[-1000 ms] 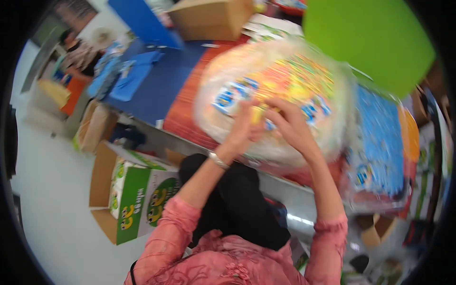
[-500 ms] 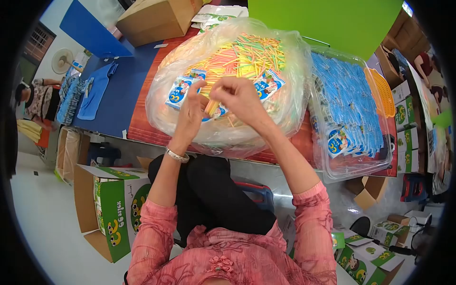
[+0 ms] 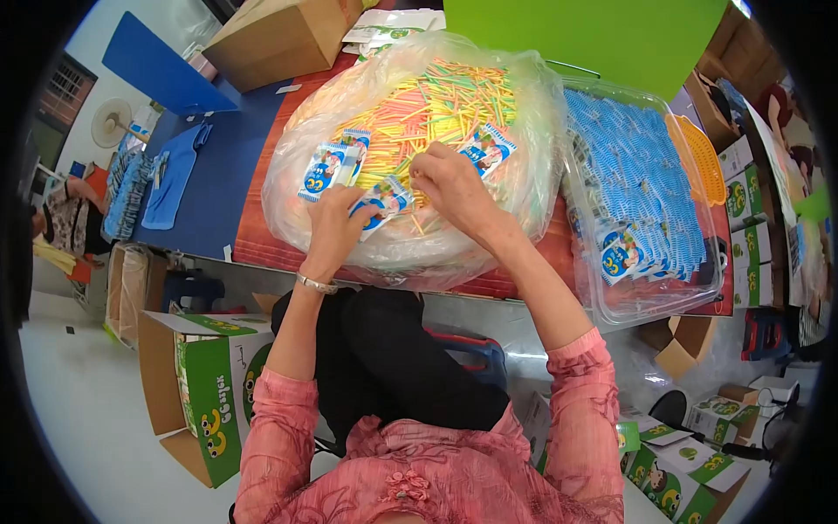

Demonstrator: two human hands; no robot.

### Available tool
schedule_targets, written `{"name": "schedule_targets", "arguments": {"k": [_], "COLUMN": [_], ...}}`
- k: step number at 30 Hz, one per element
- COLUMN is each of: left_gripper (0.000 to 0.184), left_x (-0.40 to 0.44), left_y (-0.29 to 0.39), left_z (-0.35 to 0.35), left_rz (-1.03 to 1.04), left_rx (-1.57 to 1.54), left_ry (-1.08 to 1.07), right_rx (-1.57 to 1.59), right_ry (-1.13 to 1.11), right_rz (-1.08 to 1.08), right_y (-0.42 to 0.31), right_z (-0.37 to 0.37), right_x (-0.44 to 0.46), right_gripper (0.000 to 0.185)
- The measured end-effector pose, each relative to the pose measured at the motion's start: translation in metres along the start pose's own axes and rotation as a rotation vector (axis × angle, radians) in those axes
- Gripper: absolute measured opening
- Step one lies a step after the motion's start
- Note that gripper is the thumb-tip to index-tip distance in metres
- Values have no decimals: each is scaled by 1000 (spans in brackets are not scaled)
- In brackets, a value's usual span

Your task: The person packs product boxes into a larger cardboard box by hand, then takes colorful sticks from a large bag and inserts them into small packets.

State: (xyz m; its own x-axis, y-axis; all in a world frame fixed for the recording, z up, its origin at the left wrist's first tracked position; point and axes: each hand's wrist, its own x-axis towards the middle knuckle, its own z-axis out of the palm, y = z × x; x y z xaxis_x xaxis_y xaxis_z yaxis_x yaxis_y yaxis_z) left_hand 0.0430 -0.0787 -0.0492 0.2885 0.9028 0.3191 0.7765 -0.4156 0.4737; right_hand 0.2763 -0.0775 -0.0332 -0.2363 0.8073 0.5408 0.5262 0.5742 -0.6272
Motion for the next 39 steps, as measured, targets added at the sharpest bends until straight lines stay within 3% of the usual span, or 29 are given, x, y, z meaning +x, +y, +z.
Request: {"name": "schedule_targets", "arguments": {"k": [3,6,9,14,20,23,27,30,33,39], "left_gripper": [22,14,10,20,29,31,32,33,33,36], "left_x": [3,7,8,3,-1,-4,-9,-11,-12,-9], "left_y": [4,13,31,23,14,10,11,11,17,23], "left_z": [-2,-2,-9,-2,0,-1,1,0,-6,-4], "left_rz": [-81,-265,-274,-241,-166,-154,-144,-151,-186,-100], "left_rx": [-221,-935,-898,-809,-644,-627,-659,-655,-682,-758], "left_ry": [122,12,29,34,53,75,106,87,43,-21], "right_rx": [153,399,641,897,883,242,152,196,502,547], "right_ry": [88,120,156,203,161,-49,-22,97,151,279], "right_rz": [172,403,491,575,565,378,351,369,449,211], "right_y": [1,5,0,-1,5,8,6,0,-13,-43], "right_z": [-10,-15,-23,-23,-21,-13,-2,-8,-22,-16], "right_x": [0,2,5,5,5,9,13,14,18,26], "right_gripper": [9,9,9,11,13,15,11,17,13,8]}}
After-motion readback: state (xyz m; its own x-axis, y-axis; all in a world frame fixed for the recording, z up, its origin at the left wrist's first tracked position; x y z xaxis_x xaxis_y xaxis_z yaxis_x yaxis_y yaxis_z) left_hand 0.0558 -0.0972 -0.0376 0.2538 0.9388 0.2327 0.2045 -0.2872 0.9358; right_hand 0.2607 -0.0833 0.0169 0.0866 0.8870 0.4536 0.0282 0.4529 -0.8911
